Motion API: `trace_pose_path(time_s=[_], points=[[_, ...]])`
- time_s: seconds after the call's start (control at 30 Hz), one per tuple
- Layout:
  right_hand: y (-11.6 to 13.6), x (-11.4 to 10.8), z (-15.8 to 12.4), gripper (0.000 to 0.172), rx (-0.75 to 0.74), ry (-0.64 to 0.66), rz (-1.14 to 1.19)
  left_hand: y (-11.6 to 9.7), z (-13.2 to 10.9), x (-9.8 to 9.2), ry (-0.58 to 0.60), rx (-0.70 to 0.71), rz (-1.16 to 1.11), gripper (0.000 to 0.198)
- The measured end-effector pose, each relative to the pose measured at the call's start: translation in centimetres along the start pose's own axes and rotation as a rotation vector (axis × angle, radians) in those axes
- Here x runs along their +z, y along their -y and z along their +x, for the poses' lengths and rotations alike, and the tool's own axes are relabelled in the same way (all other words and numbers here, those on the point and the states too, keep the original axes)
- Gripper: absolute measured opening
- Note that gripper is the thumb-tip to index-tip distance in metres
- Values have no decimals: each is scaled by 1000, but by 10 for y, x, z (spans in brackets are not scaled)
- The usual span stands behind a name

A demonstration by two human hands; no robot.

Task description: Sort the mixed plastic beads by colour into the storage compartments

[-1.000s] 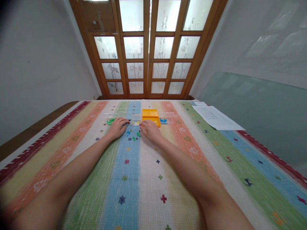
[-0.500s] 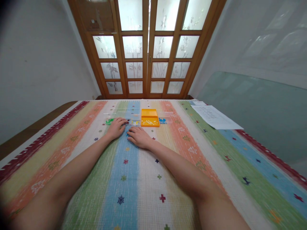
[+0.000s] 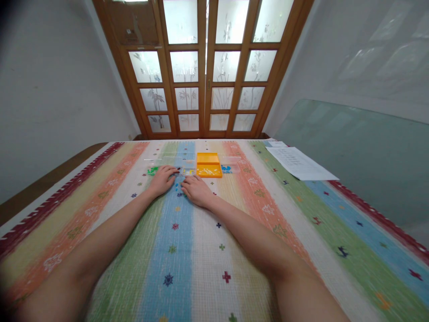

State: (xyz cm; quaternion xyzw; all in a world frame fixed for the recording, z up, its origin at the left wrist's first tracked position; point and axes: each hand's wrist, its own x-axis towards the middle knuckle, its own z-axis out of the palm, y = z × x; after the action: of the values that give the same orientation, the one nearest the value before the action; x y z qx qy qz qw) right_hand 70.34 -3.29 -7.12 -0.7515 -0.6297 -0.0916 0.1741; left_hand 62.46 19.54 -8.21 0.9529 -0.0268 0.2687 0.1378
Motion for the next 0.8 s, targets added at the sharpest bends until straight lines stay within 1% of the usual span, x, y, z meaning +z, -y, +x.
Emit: trace_pose_path(time_s=[0.2,0.37,0.47,0.63,0.7,0.8], points=[[-9,-9,-5,38,37,-37,44,-1,0,-1,-2,13,-5,31],[-33,-19,-15,43,151,-117,10,-2,-1,-3,11,8,-7,32],[-54,-30,-21,47,290,-189,1,-2,0,-4,17,7,-10,32],[-88,-50,-32,52,610,-270,-68,-1,0,-2,22,28,-10,32],[-100,-55,-37,55,723,-289,-101,-1,0,-3,28,38,-6,32],[-114,-54,-45,57,832,-316,-126,-4,1,-5,34,41,5,31]])
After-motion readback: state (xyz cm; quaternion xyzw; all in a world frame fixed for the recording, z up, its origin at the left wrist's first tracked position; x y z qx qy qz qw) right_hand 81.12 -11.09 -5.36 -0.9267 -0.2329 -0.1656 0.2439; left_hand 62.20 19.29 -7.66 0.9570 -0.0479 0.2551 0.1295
